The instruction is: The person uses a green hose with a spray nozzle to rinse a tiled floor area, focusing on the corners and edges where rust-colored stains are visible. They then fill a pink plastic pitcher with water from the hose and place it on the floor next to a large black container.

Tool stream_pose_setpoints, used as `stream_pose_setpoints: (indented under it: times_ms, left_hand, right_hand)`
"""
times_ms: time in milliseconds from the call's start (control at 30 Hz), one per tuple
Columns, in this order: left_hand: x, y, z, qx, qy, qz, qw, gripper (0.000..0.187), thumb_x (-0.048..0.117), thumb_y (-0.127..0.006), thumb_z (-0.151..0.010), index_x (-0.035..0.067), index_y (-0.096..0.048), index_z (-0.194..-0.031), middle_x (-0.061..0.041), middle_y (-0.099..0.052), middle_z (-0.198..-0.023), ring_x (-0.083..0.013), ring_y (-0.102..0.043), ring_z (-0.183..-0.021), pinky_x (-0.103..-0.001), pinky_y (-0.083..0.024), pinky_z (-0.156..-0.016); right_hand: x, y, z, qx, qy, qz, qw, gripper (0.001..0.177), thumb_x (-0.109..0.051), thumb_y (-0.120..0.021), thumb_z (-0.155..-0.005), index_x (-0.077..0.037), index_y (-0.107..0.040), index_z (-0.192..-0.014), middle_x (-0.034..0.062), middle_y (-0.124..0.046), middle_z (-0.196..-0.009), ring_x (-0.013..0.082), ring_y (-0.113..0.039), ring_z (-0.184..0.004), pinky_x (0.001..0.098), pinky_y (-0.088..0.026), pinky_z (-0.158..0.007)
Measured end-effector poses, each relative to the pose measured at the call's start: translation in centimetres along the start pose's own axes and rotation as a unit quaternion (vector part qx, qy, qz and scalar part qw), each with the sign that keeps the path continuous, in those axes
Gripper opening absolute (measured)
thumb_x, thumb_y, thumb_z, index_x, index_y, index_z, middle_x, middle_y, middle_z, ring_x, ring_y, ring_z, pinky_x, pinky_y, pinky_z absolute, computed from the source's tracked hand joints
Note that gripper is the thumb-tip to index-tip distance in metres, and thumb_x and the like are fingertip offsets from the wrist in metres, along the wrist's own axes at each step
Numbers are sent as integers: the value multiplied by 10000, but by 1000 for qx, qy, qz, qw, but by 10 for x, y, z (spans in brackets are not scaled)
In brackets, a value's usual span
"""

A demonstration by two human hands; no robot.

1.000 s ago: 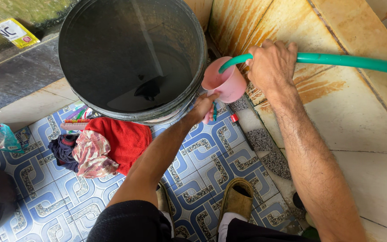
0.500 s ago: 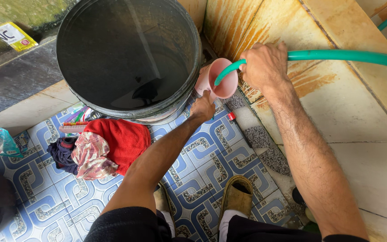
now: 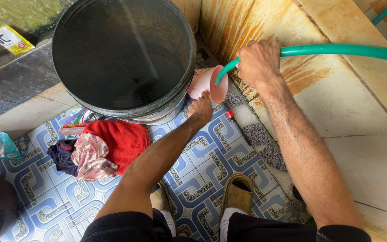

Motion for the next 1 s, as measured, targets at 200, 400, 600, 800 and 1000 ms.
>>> stream_pose_setpoints:
  times_ms: [200, 400, 600, 800, 1000]
  left_hand:
    - [-3, -9, -45, -17, 43, 67, 997, 573, 220, -688, -913, -118, -407, -1280, -293, -667, -1111, -384, -723, -1008, -415, -606, -830]
    - [-32, -59, -79, -159, 159, 558, 799, 258, 296, -621, -945, 90, -515, -830, 6, -448, -526, -124, -443, -442, -298, -415, -414]
    - [-16, -61, -42, -286, 91, 678, 671, 309, 383, -625, -974, 170, -437, -853, 76, -334, -509, -45, -322, -394, -217, -293, -356]
    - [-7, -56, -21, -299, 37, 743, 598, 322, 430, -621, -1002, 191, -449, -873, 83, -320, -505, -51, -293, -378, -226, -252, -337]
    - [8, -65, -10, -323, -1, 792, 518, 330, 463, -613, -1003, 191, -502, -852, 63, -330, -485, -68, -287, -356, -236, -261, -330]
  right_hand:
    - [1, -10, -1, -21, -4, 25, 999, 206, -235, -861, -821, -174, -834, -1016, 147, -719, -934, 323, -654, -946, 650, -352, -983]
    - [-2, 1, 1, 38, 11, 13, 999, 186, -213, -843, -849, -161, -837, -1027, 150, -718, -935, 330, -643, -965, 638, -330, -990]
    - [-4, 10, 1, 91, 18, 1, 996, 224, -225, -851, -839, -139, -836, -1045, 150, -726, -959, 327, -635, -996, 576, -332, -958]
    - [-5, 16, 0, 122, 28, -5, 992, 230, -235, -859, -840, -132, -833, -1045, 142, -722, -945, 317, -636, -991, 553, -343, -937]
    - [-5, 23, -3, 134, 27, -10, 991, 170, -228, -851, -891, -121, -824, -1020, 131, -700, -914, 303, -628, -930, 531, -358, -870]
Point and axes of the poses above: each hand's wrist, its own z-axis away from the middle knuckle, its own y-axis out of the back of the hand, x = y × z, the point moved 10 cm from there along -z, towards the middle knuckle
